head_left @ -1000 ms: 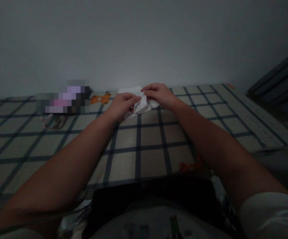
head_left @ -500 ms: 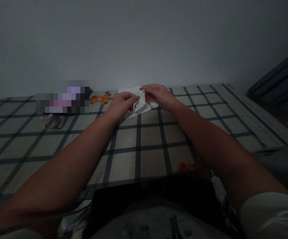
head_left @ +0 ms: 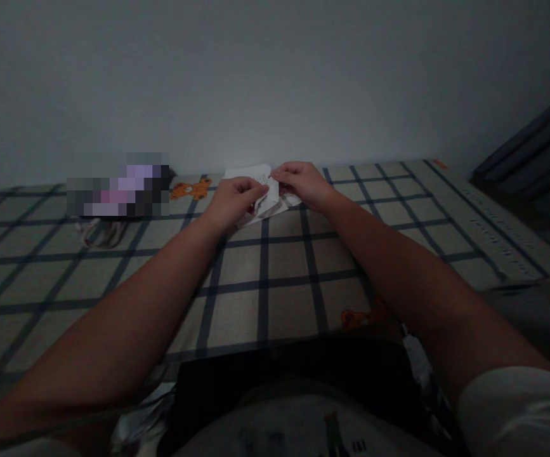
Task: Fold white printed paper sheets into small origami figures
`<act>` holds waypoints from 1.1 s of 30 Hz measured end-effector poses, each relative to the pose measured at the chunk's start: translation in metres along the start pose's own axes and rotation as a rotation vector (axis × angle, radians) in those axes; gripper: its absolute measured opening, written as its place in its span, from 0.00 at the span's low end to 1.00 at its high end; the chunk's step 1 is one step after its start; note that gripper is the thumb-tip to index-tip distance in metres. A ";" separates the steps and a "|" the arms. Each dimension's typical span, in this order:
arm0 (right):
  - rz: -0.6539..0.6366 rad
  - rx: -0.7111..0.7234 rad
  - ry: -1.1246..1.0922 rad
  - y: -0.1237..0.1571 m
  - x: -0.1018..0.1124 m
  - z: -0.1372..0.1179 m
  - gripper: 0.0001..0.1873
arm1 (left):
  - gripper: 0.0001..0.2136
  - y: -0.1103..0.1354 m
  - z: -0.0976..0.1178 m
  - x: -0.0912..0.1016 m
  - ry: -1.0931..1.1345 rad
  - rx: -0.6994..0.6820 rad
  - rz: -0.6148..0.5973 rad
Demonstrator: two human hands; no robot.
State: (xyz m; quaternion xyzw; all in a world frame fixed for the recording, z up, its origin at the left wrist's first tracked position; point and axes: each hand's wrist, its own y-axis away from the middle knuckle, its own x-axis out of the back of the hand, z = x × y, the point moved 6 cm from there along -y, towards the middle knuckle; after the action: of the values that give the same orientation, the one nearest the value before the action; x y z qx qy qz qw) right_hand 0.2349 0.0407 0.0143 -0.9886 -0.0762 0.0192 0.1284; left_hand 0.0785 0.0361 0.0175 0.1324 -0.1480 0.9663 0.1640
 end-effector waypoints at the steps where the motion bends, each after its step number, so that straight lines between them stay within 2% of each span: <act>1: -0.006 -0.004 -0.020 0.001 -0.001 0.000 0.09 | 0.11 0.001 0.001 0.000 -0.009 -0.004 -0.003; 6: -0.020 0.003 -0.071 0.002 -0.001 0.000 0.14 | 0.11 0.002 0.002 -0.001 0.014 0.009 0.000; 13: 0.048 0.007 0.049 -0.001 0.002 0.001 0.16 | 0.11 0.000 0.000 0.000 0.006 0.008 -0.001; 17: 0.046 -0.029 0.041 0.001 -0.001 -0.002 0.19 | 0.11 -0.002 -0.005 0.001 0.046 0.027 0.016; 24: 0.081 0.076 0.099 -0.003 0.010 -0.004 0.12 | 0.12 -0.003 -0.005 0.000 0.086 0.025 0.008; 28: 0.135 0.085 0.174 -0.003 0.011 -0.004 0.13 | 0.12 -0.001 -0.004 -0.001 0.061 0.044 0.006; 33: 0.095 0.094 0.170 0.001 0.003 -0.007 0.14 | 0.13 -0.003 -0.004 0.002 0.087 -0.007 0.094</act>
State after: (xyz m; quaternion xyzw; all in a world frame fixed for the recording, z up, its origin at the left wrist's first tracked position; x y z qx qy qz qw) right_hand 0.2387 0.0388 0.0210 -0.9820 -0.0170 -0.0551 0.1796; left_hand 0.0763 0.0407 0.0150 0.0826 -0.1503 0.9772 0.1253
